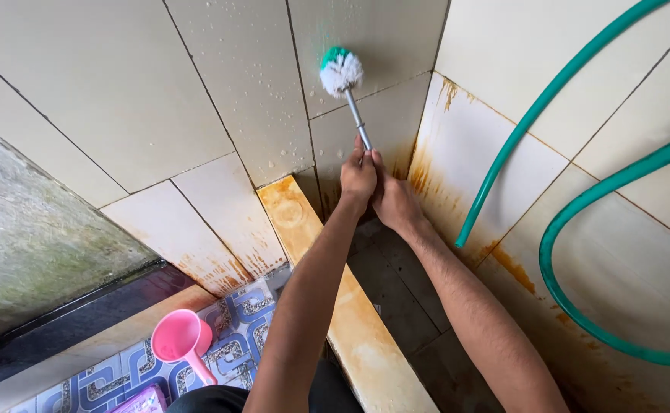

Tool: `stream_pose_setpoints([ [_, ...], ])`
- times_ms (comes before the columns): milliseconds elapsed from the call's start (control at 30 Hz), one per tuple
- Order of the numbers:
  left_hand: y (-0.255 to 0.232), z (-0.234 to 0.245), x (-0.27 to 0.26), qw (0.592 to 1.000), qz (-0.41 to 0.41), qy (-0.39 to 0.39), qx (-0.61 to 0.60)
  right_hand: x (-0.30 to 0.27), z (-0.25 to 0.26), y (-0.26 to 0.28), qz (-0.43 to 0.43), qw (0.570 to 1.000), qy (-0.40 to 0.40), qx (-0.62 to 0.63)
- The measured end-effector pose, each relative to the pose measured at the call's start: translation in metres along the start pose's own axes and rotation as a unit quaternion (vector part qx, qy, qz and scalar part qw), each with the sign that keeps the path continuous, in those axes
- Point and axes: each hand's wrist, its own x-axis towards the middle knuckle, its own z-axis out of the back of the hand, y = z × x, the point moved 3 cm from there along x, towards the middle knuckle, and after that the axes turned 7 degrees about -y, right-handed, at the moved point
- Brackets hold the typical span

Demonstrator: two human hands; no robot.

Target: Scrubbing wall tiles and grout with a cleaning brush and rinsing with water

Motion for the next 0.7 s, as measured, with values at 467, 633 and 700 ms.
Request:
stream_pose_setpoints([
  [467, -0.051, 0.000, 0.006, 0.993, 0.106, 0.031, 0.031, 0.014, -0.001, -0.007, -0.026, 0.999, -0.007, -0.020],
  [633, -0.173, -0.009, 0.042, 0.997, 0.061, 0.033, 0.025, 0.104, 0.036, 0.031, 0.007, 0.998, -0.058, -0.017],
  [700, -0.212, -0.013, 0.062, 0.999, 0.011, 0.042, -0.026, 0.141, 0.057, 0.059, -0.104, 0.992, -0.009, -0.070],
])
